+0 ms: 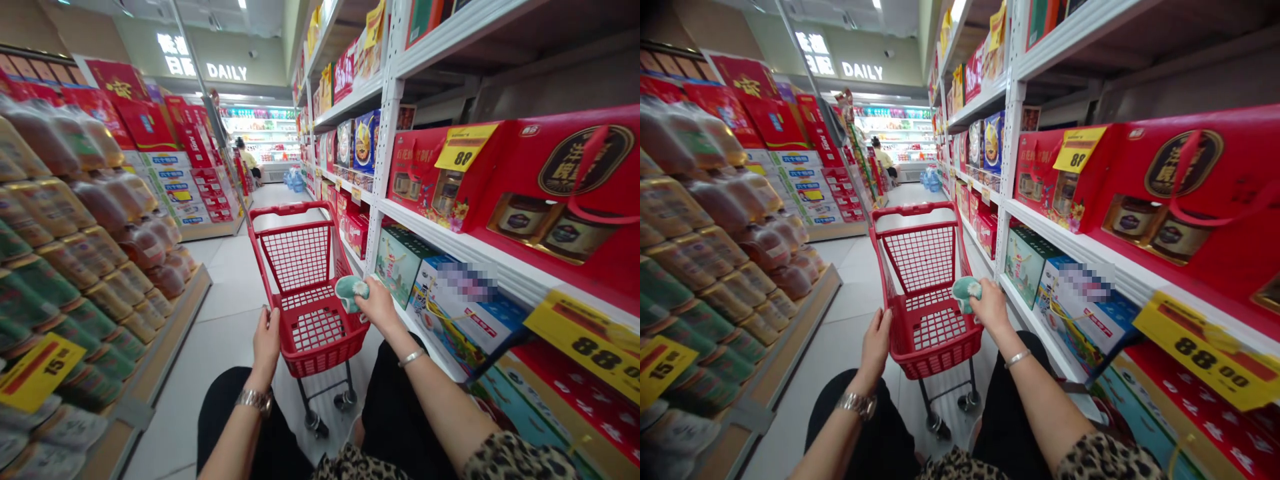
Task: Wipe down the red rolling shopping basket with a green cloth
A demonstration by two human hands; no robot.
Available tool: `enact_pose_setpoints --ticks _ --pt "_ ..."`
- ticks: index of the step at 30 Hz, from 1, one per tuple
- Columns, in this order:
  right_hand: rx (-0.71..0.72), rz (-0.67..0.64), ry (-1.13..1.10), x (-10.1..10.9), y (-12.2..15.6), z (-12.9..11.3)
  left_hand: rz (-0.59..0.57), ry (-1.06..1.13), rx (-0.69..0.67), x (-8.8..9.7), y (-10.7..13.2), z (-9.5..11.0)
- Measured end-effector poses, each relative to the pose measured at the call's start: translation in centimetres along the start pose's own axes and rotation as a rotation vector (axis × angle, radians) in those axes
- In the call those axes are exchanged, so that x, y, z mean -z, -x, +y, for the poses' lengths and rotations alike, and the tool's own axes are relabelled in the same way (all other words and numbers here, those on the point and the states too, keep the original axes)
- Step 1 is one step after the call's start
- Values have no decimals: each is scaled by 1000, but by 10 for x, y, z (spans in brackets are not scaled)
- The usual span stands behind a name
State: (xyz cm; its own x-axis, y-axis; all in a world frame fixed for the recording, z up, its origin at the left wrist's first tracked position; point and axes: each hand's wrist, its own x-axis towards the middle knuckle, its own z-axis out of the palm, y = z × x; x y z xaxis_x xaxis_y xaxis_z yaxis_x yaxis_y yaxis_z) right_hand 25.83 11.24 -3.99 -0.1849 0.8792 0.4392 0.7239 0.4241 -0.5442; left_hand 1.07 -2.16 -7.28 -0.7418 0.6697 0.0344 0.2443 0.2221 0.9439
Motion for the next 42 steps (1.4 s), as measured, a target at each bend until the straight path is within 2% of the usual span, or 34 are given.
enact_pose_setpoints --ticks 5,9,16,20,26,32,35,39,42 --pt "33 20 -14 -3 6 -3 -37 34 -57 -5 48 -10" --pt "28 18 -26 -3 11 -5 -27 17 -41 5 62 -15" --pt "6 15 -74 -6 22 -14 -83 130 -7 16 46 -28" --pt "13 6 -74 -9 25 -21 -120 269 2 19 35 -23" --pt "27 -22 -48 -11 26 -32 -157 333 -9 28 12 -17" --pt "56 -42 -92 -12 38 -44 -207 382 49 39 -12 -14" --pt "71 -50 -103 -12 46 -48 -218 501 112 42 -18 -14" --pt "86 -48 -102 -9 51 -47 -257 676 176 40 -23 -15" --pt "91 -29 -129 -4 48 -40 -314 716 214 36 -25 -16"
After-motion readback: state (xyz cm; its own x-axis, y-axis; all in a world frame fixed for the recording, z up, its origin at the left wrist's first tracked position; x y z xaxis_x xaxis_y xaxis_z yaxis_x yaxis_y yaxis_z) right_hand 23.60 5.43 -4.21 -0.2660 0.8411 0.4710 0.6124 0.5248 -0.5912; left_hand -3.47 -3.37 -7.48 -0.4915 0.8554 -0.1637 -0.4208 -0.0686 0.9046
